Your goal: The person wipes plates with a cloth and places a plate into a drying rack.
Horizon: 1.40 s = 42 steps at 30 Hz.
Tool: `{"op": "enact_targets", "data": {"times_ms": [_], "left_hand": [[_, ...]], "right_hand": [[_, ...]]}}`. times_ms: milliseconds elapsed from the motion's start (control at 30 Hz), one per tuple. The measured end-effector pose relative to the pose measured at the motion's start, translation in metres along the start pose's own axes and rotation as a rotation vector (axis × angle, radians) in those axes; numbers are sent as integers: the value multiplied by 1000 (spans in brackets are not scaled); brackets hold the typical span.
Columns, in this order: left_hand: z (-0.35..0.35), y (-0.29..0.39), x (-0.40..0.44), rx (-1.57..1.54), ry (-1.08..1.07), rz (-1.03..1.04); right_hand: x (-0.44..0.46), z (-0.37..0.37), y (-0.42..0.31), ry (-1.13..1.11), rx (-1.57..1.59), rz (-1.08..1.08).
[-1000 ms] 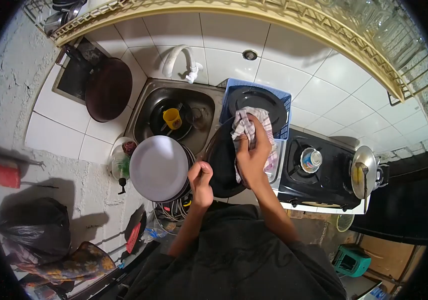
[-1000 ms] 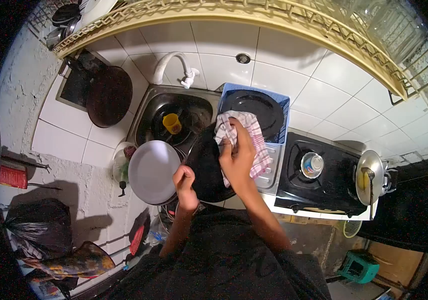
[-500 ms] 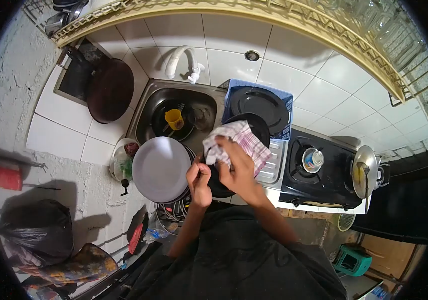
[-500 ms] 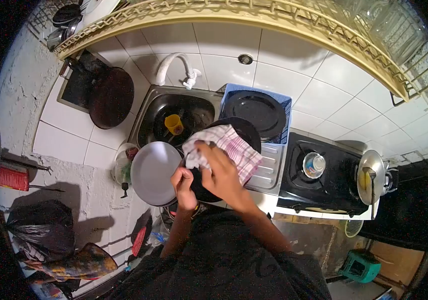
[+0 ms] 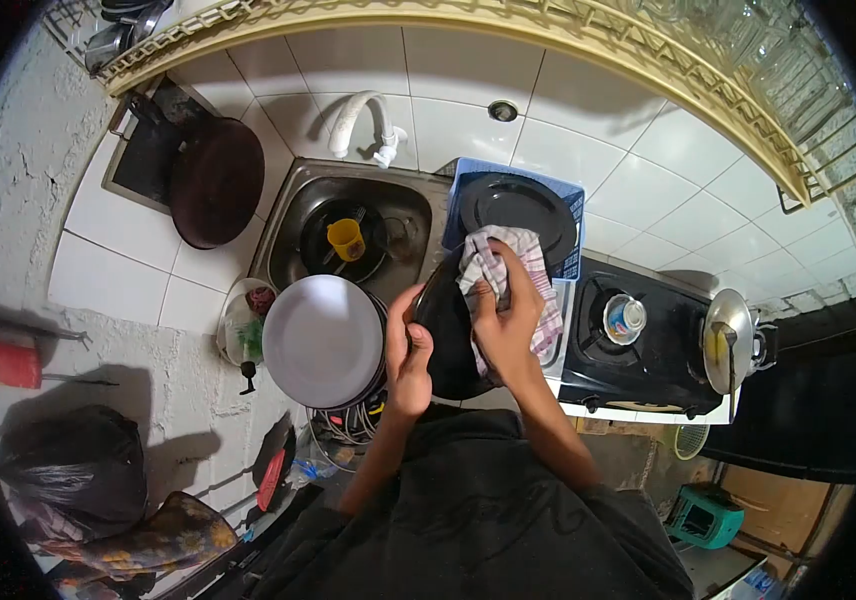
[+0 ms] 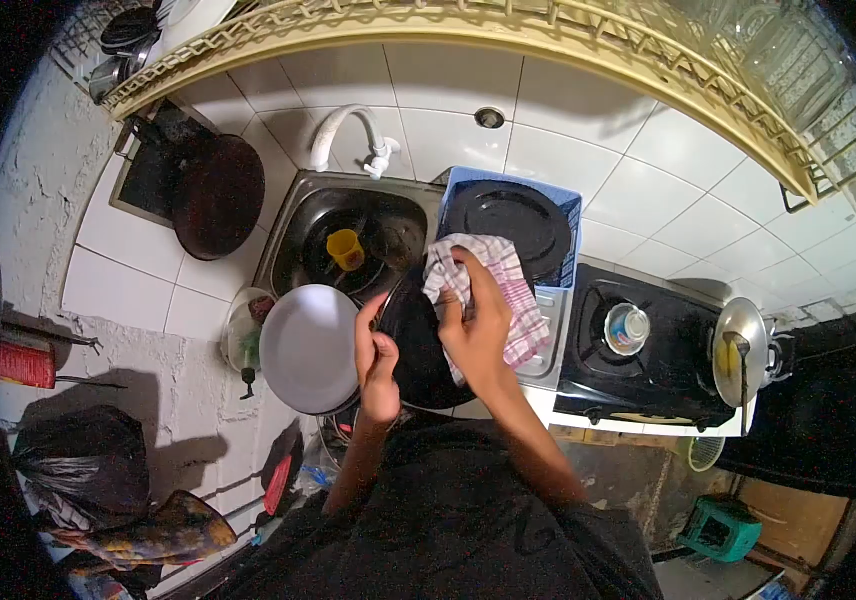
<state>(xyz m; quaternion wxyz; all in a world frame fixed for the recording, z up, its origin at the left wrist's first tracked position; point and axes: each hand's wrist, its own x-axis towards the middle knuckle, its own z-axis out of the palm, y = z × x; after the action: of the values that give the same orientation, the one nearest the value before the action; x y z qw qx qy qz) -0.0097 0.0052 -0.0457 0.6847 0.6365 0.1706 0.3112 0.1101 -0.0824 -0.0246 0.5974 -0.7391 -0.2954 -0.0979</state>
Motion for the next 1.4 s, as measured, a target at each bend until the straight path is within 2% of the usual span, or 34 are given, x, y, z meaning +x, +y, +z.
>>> {"op": "enact_targets", "data": {"times_ms": [33,100,133,167,233,267,300,367,433,500,567,600,633,700,767,833,867,900,967,1067,1100,1167,1200,1233,1300,1400], "left_hand": [[2,6,1,-26,-39,22],[2,9,2,-88,-85,21],[4,2,3,-127,-17,41],[2,3,3,-112,-24,27],[1,16,6,-83,-34,0],[2,15,5,-75,-43,2],[3,14,5,-67,-51,4],[3,-1,1,-114,-43,-17],[5,-12,1,-235,-11,-59],[3,-5,1,-115,-7,-18],[4,11,5,-28,-16,8],[4,11,5,-8,-28,26],[4,11,5,12,-39,43],[5,5,5,22,-70,89],[5,7,3,-66,-23,-12],[2,9,5,-32,-7,3],[4,11,5,-22,-3,6],[5,14,5,-13,1,9],[5,9,3,22,-26,36],[6,5,4,-13,-31,45],[7,9,4,-6,-22,47],[8,18,5,8,-2,51],[8,20,4,16,-5,51],[8,19,4,31,-11,60],[9,14,5,65,-27,87],[9,11,3,88,-81,96]], "right_hand": [[1,0,-2,13,-21,8],[-9,5,-8,-51,16,-142],[-11,1,-10,-159,-3,-234],[-11,-1,-11,-218,-9,-190],[-4,5,5,18,-26,-180],[0,4,9,52,54,48],[6,-2,4,41,-36,132],[-3,6,6,55,-15,-49],[-13,4,-5,-146,26,-228],[-14,2,-2,-198,30,-188],[-3,6,11,47,46,-21],[1,3,15,78,52,146],[4,2,14,68,19,123],[-2,6,8,31,-34,-168],[-8,0,-7,-204,58,-193],[-6,1,5,-76,4,-210],[-2,7,17,85,76,-143],[6,0,10,94,92,150],[10,-1,16,104,-18,106],[2,-1,-3,-17,-35,-175],[1,-3,-11,-95,56,-173],[3,-5,2,20,-44,-196],[7,0,9,151,39,-37],[11,-4,14,159,86,170],[15,-7,14,150,87,232],[4,-1,1,109,50,22]]}}
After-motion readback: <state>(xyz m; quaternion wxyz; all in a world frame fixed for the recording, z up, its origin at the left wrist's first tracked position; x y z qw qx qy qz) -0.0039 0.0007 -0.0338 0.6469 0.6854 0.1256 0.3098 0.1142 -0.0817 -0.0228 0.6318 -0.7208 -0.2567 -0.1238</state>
